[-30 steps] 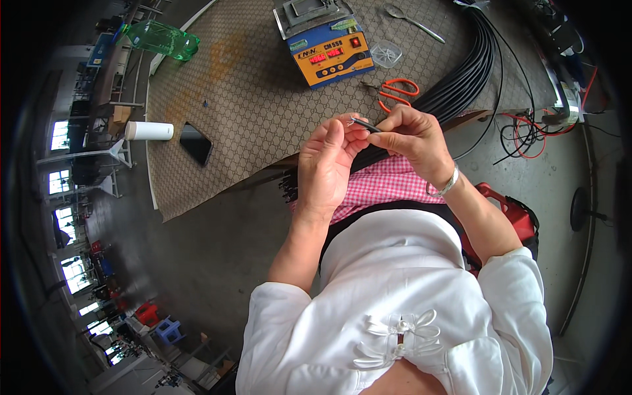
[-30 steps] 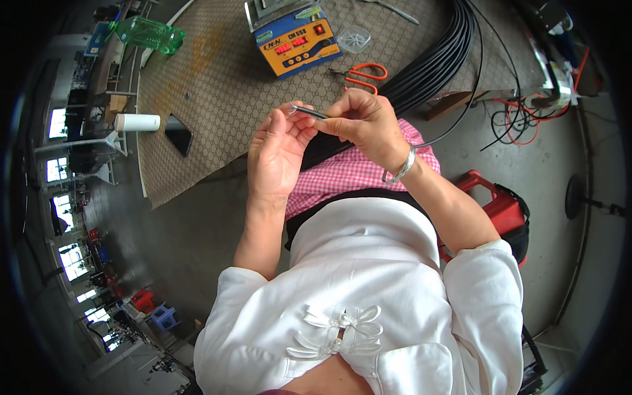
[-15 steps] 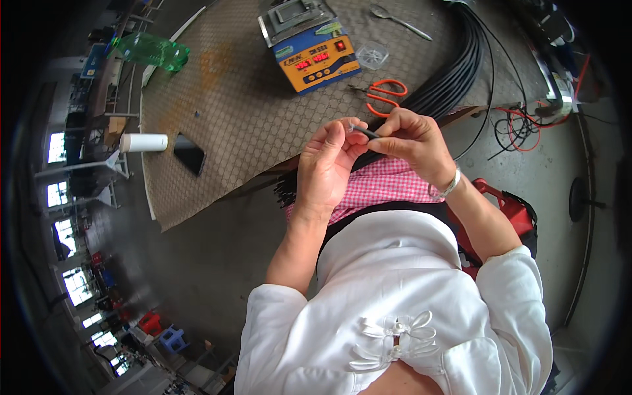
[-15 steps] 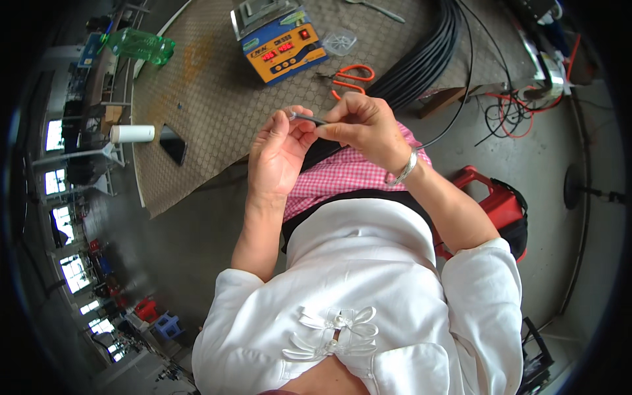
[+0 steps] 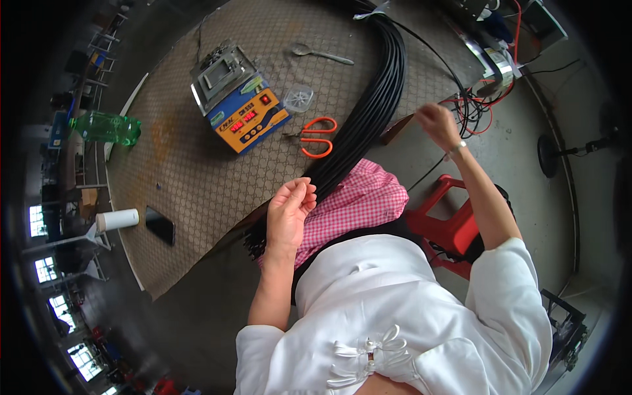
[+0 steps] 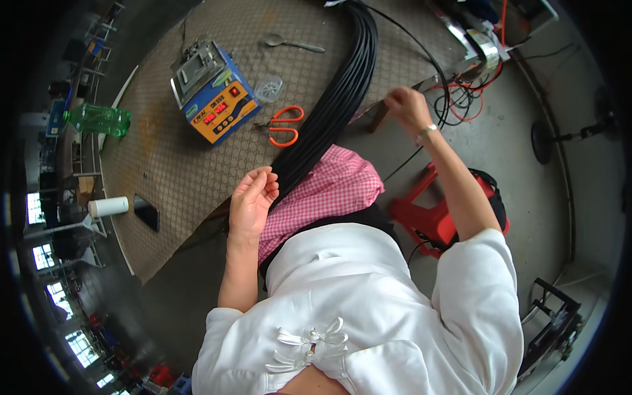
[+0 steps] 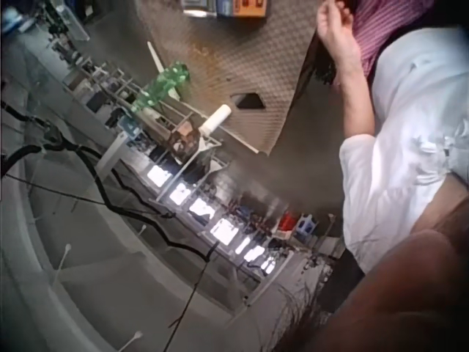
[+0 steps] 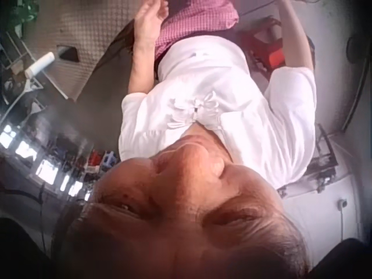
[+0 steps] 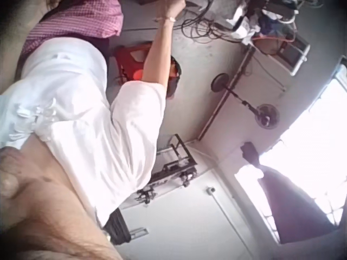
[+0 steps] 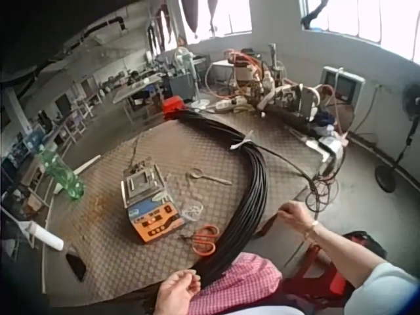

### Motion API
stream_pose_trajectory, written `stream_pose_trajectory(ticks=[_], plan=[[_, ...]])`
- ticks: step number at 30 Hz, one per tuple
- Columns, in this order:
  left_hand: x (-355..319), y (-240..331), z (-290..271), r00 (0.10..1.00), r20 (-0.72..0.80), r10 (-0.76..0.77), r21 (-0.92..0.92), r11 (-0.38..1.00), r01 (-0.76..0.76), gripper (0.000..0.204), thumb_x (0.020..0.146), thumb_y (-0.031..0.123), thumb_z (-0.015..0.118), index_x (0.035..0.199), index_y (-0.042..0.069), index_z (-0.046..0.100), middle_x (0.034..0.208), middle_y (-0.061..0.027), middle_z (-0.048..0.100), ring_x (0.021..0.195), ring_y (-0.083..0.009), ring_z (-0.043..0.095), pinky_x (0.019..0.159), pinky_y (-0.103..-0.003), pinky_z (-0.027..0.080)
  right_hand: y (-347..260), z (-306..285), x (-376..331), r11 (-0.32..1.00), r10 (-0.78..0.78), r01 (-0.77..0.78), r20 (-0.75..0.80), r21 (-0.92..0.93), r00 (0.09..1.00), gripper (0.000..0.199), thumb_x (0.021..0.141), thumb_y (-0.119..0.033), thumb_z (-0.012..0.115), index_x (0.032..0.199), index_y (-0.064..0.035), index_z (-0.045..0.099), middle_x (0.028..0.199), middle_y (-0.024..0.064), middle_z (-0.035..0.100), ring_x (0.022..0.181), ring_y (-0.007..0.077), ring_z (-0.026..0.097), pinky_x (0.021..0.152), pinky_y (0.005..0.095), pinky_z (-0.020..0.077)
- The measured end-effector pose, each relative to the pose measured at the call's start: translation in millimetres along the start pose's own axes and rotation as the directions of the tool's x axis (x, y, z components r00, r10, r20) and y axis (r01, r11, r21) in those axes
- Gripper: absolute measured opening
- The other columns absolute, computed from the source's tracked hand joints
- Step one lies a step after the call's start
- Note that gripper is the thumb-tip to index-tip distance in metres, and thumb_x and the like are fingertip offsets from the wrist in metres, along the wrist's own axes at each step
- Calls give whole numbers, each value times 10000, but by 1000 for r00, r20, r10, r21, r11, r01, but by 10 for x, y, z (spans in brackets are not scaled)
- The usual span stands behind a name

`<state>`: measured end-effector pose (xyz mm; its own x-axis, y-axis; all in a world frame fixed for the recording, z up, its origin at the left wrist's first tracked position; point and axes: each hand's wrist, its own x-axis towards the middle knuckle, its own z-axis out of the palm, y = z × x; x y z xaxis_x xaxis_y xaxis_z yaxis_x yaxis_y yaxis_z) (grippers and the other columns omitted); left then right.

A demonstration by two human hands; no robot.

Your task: The person is stripping the insulation off the ends of electrical wires using a machine and bundling them together.

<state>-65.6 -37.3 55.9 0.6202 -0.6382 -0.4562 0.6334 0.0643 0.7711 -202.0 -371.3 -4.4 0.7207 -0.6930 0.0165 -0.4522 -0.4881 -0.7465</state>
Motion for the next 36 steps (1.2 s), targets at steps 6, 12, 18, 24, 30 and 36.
stream_pose_trajectory(ticks=[6,12,18,24,30,36], plan=[[83,-98,203,999,33,-13,75,997,11,144,866,132,556,976,42,578,854,-33,606,739,-85,557,688,-216,460,-231,123,636,873,404,-428,143,233,903,298,804,-263,622,814,35,625,614,41,561,486,110,530,441,238,416],[258,-166,414,804,255,537,740,427,-519,278,823,119,607,1063,-4,539,969,-96,584,866,-157,566,761,-238,454,-318,-243,712,230,230,-615,572,754,788,200,827,-211,589,768,-20,586,694,66,604,564,140,568,448,238,429],[484,-154,803,828,561,20,659,594,-461,631,771,185,668,1269,-39,352,1068,-131,566,982,-177,539,869,-297,413,-591,-375,764,58,-131,-429,432,902,892,180,871,-201,514,844,-31,567,772,71,610,666,161,595,541,234,469],[-7,165,-74,931,273,-243,590,806,37,129,855,37,506,968,-25,508,649,-38,538,528,-76,471,481,-202,380,180,-324,227,46,-48,-599,600,800,798,476,857,-511,446,881,-57,586,812,65,619,737,192,596,652,334,478],[-99,283,-225,916,311,-253,141,965,219,186,864,49,491,1026,-25,546,699,-64,552,528,-88,434,511,-208,364,737,674,-1020,671,360,-741,891,-40,277,603,851,-556,417,1211,-79,500,1173,131,549,1093,251,515,881,441,440],[-196,352,-119,858,415,-304,116,953,281,267,865,52,480,1121,-9,523,861,-124,615,562,-121,510,556,-240,421,1272,766,-918,778,466,109,685,-619,559,372,729,-346,552,938,-58,661,942,146,639,869,276,615,717,378,493]])
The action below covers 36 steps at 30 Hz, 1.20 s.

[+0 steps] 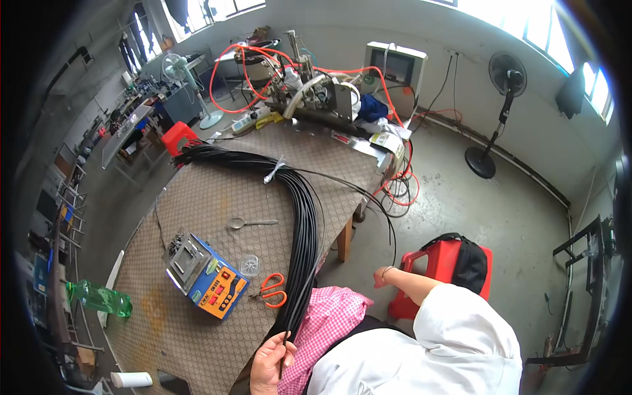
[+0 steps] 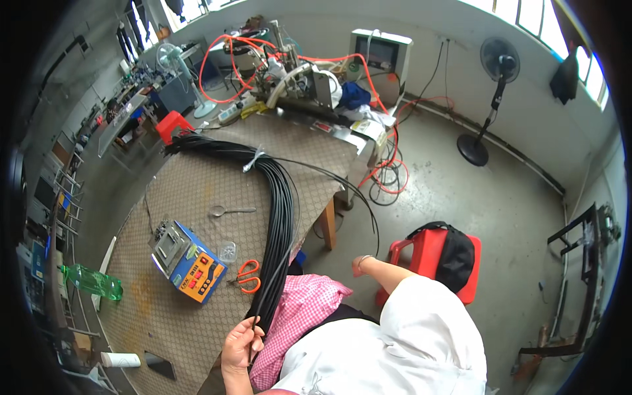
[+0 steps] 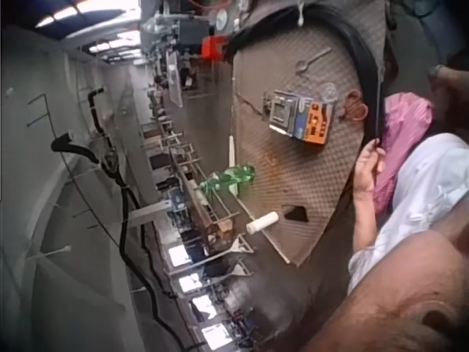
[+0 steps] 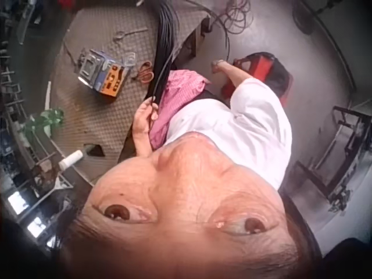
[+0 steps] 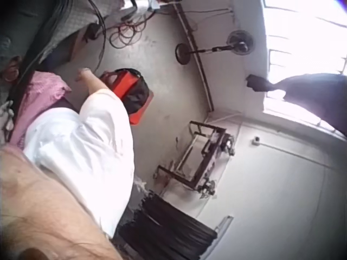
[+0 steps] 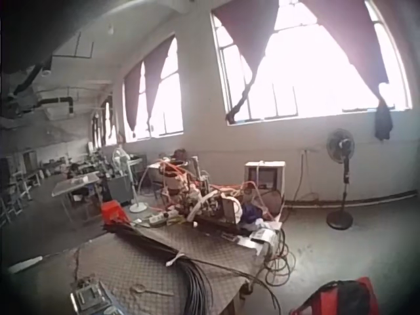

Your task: The person is stripping the insulation off the ends of electrical wires using a machine and bundling them together.

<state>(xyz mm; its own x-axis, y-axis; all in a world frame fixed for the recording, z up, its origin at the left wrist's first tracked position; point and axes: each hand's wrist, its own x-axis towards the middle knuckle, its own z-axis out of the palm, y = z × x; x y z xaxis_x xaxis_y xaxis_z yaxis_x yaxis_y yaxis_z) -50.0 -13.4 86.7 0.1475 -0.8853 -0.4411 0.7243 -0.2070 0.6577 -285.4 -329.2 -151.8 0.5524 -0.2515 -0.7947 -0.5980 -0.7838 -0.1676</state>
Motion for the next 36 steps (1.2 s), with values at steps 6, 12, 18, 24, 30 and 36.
stream_pose_trajectory(ticks=[6,12,18,24,30,36], plan=[[254,-290,-80,973,-226,46,131,991,-16,119,836,-4,508,954,-7,520,706,-96,597,454,-89,453,427,-201,362,-1444,-1487,-1528,472,-658,876,-620,104,428,205,780,-196,587,772,8,577,672,140,549,618,293,542,582,386,441],[116,-175,102,965,-221,142,260,962,-82,130,815,52,604,897,-30,544,714,-83,597,501,-97,494,469,-199,396,-2177,-1323,-1219,349,-800,936,-536,-48,271,188,766,-217,616,771,-29,603,705,112,571,676,268,571,608,364,451],[-452,-190,-199,959,-283,-3,170,984,53,166,849,44,541,993,-39,532,732,-85,563,589,-125,515,525,-212,430,-2167,-1309,-1147,295,-783,955,-582,-37,220,129,732,-176,635,722,-48,624,686,87,581,674,252,583,604,351,461],[-539,-340,-140,999,-29,-31,-552,834,10,146,837,20,540,973,-1,587,762,-95,572,641,-163,512,611,-273,446,-2199,-1338,-1172,227,-739,967,-668,-117,92,126,671,-150,686,704,-45,625,653,68,560,655,243,574,590,339,461],[-348,-533,-270,829,-389,402,736,677,17,73,716,12,670,742,-6,604,605,-67,597,566,-123,575,520,-263,456,-2232,-1337,-1210,334,-831,877,-547,-346,100,122,636,-126,673,685,-54,588,691,63,538,702,242,557,631,345,466],[-36,-287,-157,532,-119,838,933,278,-228,70,697,-24,610,730,18,566,690,-105,608,601,-225,585,566,-306,466,-2340,-1268,-1062,321,-807,856,-590,-404,24,80,655,-62,599,731,-62,574,695,69,522,698,227,544,584,326,465]])
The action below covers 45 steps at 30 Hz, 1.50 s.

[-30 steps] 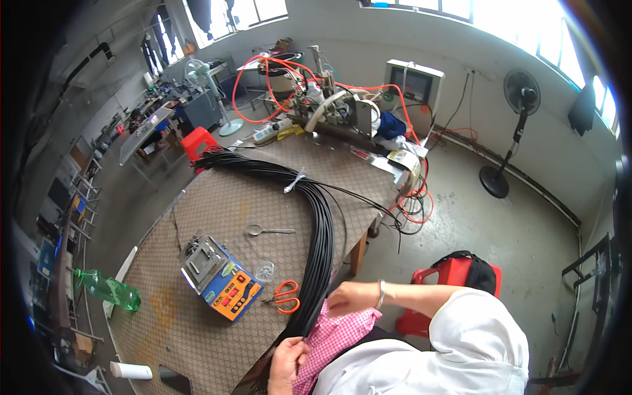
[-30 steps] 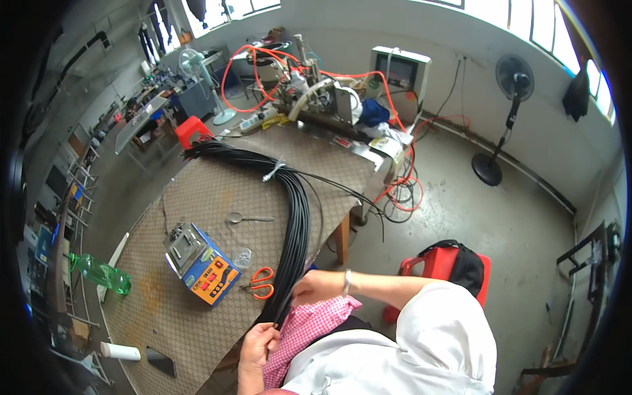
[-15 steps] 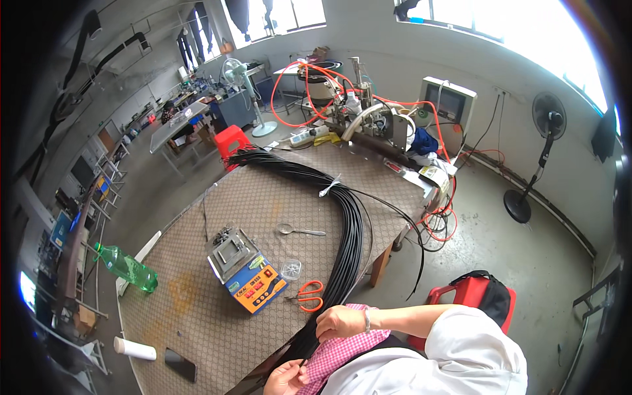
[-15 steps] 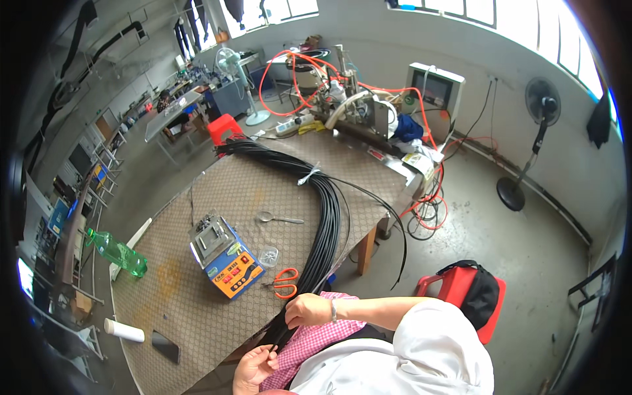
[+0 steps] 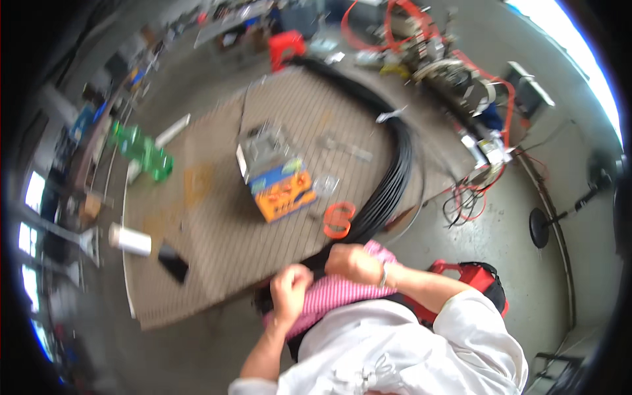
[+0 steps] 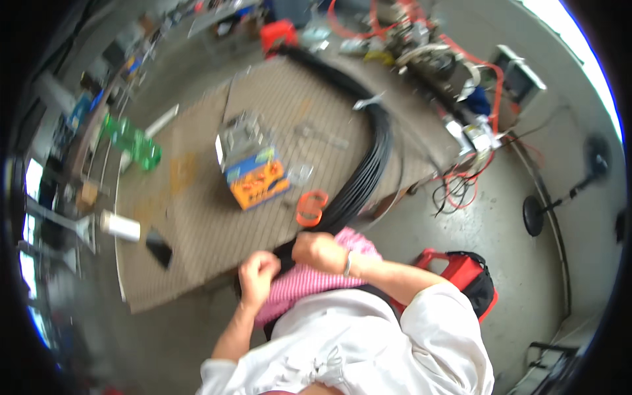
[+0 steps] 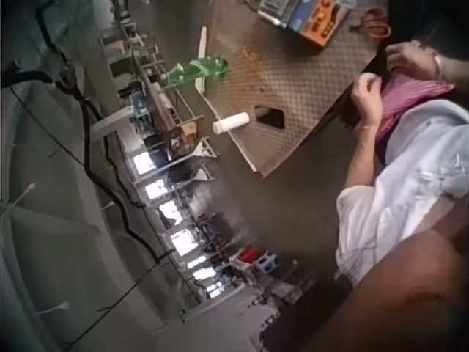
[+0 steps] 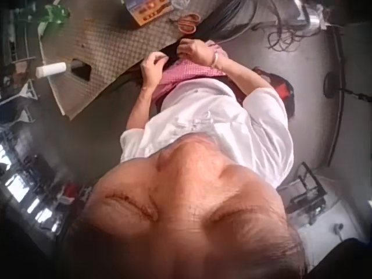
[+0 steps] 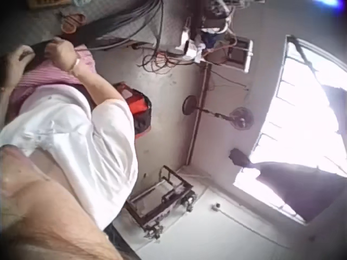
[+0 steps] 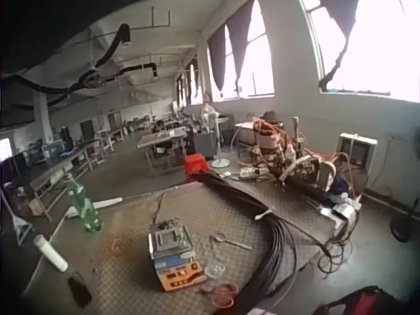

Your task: The person is stripping the insulation off the ends of electrical wires using a machine and bundling them together.

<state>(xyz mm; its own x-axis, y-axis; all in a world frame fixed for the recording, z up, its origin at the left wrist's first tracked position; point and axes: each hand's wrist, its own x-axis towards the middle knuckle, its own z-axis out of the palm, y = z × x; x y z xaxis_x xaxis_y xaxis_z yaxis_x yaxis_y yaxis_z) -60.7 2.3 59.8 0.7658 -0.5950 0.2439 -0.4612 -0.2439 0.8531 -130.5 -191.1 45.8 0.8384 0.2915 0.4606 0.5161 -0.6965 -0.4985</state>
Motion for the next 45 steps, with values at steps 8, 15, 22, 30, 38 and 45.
stream_pose_trajectory(ticks=[8,15,22,30,38,45], plan=[[113,249,-80,897,-431,-98,-119,992,51,71,795,21,617,860,22,587,702,2,558,605,-91,506,548,-212,413,-93,-74,230,904,380,-314,-212,289,900,134,677,7,676,789,0,602,669,91,522,584,209,525,517,293,422],[169,166,-13,858,221,-463,-865,313,392,208,830,64,584,1028,2,573,773,-11,551,661,-78,499,621,-197,420,-84,-80,161,617,579,-483,57,622,813,78,786,-48,629,830,12,603,671,15,534,558,78,477,495,225,392],[236,170,-1,913,190,-361,-861,386,332,127,836,66,565,936,-4,598,738,-32,564,679,-96,511,669,-225,430,-90,-258,142,100,543,-571,436,815,718,162,862,-140,572,884,17,601,627,-17,502,507,35,412,441,184,331],[346,164,281,943,257,-213,-959,-174,223,84,865,118,548,919,59,574,776,-9,543,690,-110,518,701,-269,433,-11,-257,131,-279,481,-388,478,878,735,175,893,-154,501,920,3,571,626,17,501,456,58,345,401,191,248],[478,148,389,925,260,-275,-960,-175,218,74,874,151,543,885,78,553,756,-19,566,689,-118,545,660,-270,475,7,-285,150,-380,434,-363,511,851,742,171,899,-161,495,911,-9,573,610,9,485,444,52,330,391,188,230],[385,115,274,871,302,-388,-943,15,333,169,861,154,565,987,43,574,815,-37,606,705,-124,568,673,-257,490,15,-291,109,-125,601,-415,401,901,691,113,865,-126,560,877,-16,583,635,10,521,480,39,391,410,165,282]])
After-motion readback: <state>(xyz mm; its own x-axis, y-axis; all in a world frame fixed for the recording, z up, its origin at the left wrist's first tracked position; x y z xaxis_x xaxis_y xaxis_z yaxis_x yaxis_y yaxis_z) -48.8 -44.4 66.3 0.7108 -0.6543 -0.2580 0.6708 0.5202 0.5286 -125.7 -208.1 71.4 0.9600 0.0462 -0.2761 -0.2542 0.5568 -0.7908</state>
